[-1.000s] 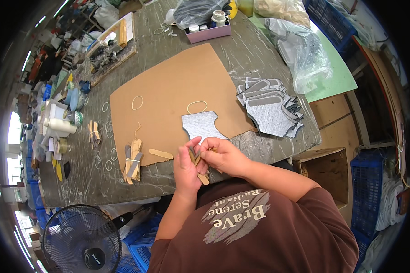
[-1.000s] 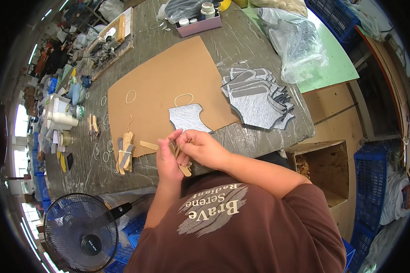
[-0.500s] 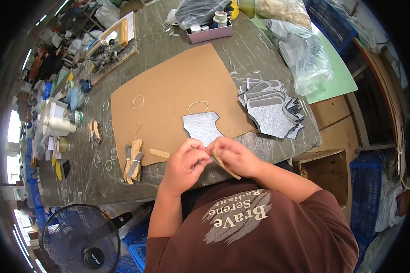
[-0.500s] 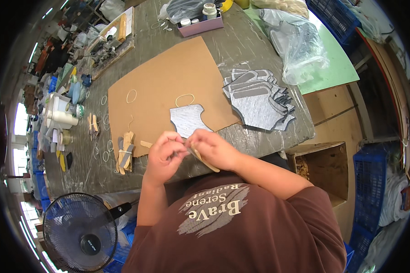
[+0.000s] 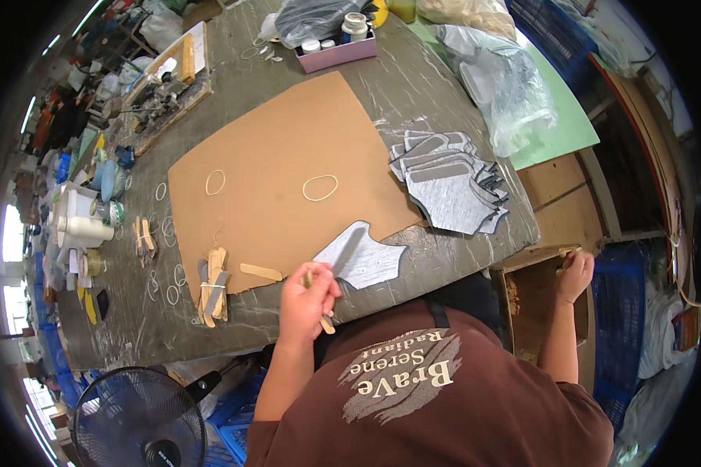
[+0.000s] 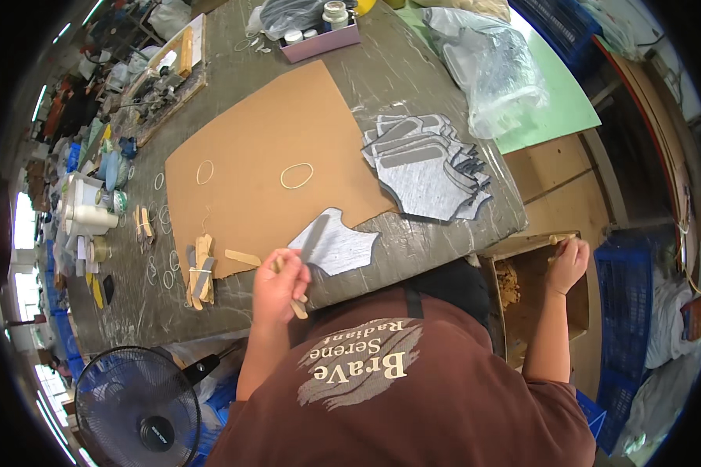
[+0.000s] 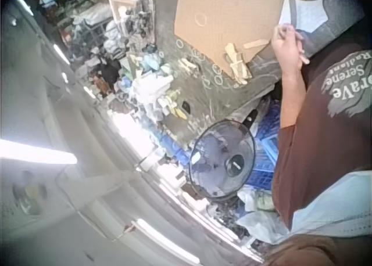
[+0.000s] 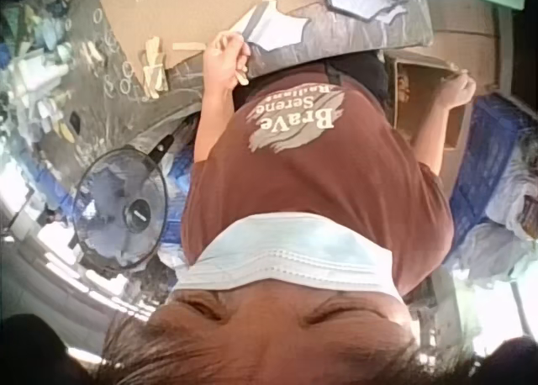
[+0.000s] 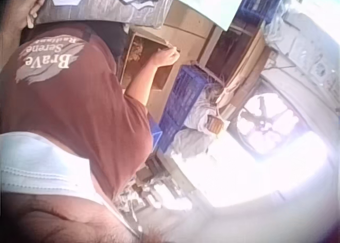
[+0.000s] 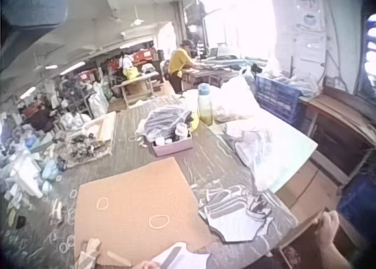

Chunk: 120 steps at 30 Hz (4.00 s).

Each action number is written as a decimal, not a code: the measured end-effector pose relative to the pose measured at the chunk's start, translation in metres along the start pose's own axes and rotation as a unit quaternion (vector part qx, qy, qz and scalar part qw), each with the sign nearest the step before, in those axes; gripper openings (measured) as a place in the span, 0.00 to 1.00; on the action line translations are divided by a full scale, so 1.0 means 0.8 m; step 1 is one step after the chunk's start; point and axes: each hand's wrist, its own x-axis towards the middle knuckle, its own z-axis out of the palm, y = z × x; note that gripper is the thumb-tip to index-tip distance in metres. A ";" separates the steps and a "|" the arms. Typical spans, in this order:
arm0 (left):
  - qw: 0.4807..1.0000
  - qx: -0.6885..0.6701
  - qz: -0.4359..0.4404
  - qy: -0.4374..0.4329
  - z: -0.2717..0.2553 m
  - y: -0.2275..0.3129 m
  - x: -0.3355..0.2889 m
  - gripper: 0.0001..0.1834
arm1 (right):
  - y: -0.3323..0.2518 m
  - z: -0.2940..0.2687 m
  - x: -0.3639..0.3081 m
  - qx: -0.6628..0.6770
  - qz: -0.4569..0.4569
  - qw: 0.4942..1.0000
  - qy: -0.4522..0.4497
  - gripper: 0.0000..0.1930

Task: Gathering, counting, and bagging gray fabric shoe components and small wooden pieces.

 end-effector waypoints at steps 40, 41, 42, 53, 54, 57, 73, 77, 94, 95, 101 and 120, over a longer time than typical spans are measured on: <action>0.974 0.208 0.013 0.089 -0.004 0.012 0.026 0.03 | -0.163 0.250 -0.190 -0.069 -0.490 0.706 -0.506 0.08; 0.974 0.208 0.013 0.091 -0.006 0.011 0.026 0.03 | -0.164 0.249 -0.189 -0.069 -0.487 0.703 -0.514 0.08; 0.973 0.209 0.015 0.092 -0.005 0.011 0.026 0.03 | -0.165 0.249 -0.190 -0.071 -0.488 0.702 -0.514 0.07; 0.949 0.279 0.040 0.143 0.008 0.008 0.026 0.04 | -0.177 0.249 -0.189 -0.124 -0.529 0.677 -0.496 0.07; 0.929 0.331 0.069 0.147 0.006 0.003 0.028 0.05 | -0.175 0.250 -0.189 -0.122 -0.528 0.680 -0.494 0.07; 0.882 0.431 0.106 0.160 0.005 0.000 0.029 0.05 | -0.176 0.250 -0.188 -0.119 -0.520 0.682 -0.500 0.06; 0.712 0.600 0.265 0.253 -0.048 0.062 0.042 0.18 | -0.197 0.238 -0.174 0.014 -0.103 0.833 -0.543 0.12; 0.612 0.704 0.290 0.215 -0.103 0.071 0.058 0.24 | -0.227 0.213 -0.150 0.068 -0.135 0.821 -0.551 0.08; 0.730 0.545 0.394 -0.123 0.122 0.090 0.160 0.28 | -0.163 0.191 -0.080 -0.298 -0.221 0.891 -0.260 0.37; 0.738 0.544 0.369 -0.152 0.145 0.087 0.184 0.31 | -0.156 0.194 -0.086 -0.301 -0.203 0.895 -0.259 0.37; 0.694 0.611 0.132 -0.357 0.221 0.095 0.268 0.38 | -0.155 0.198 -0.095 -0.298 -0.218 0.891 -0.266 0.36; 0.752 0.457 -0.019 -0.475 0.213 0.091 0.218 0.61 | -0.139 0.190 -0.087 -0.136 -0.209 0.933 -0.260 0.33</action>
